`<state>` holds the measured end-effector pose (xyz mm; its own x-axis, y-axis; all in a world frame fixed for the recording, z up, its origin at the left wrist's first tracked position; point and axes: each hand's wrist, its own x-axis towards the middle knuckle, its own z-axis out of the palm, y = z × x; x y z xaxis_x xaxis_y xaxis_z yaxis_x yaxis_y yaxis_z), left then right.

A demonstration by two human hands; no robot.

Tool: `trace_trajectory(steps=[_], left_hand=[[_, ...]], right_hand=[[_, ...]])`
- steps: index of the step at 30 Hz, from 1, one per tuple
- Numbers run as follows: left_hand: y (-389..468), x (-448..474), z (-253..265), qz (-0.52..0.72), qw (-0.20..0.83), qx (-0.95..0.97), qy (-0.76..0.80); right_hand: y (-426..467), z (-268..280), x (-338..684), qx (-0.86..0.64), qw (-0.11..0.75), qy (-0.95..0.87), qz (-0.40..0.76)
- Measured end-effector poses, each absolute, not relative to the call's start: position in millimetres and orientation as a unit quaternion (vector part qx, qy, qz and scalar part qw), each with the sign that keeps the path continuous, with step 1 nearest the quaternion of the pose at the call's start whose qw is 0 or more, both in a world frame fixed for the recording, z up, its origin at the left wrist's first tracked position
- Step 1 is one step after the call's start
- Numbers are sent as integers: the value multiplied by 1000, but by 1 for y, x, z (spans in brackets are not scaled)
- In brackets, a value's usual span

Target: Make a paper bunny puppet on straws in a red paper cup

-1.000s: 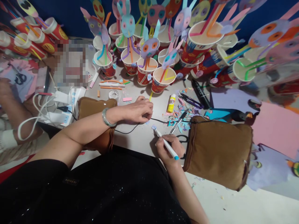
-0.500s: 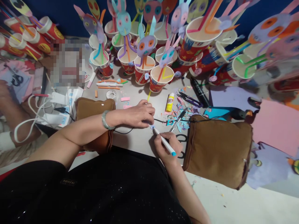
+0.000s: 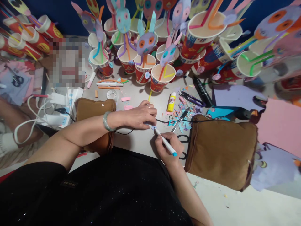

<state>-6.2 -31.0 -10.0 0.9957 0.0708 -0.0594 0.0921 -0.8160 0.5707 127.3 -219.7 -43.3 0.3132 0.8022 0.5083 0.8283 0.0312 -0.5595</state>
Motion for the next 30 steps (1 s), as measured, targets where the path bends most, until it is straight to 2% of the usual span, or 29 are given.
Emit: trace_trajectory(steps=[11,30], left_hand=[[-30,-7,-6,-37,302,952,40],[-30,-8,-5,-22,273,961,25]], right_hand=[[-218,-43,127,-680,438,-588,-11],[-220,-45,127,-702,422,-574,11]])
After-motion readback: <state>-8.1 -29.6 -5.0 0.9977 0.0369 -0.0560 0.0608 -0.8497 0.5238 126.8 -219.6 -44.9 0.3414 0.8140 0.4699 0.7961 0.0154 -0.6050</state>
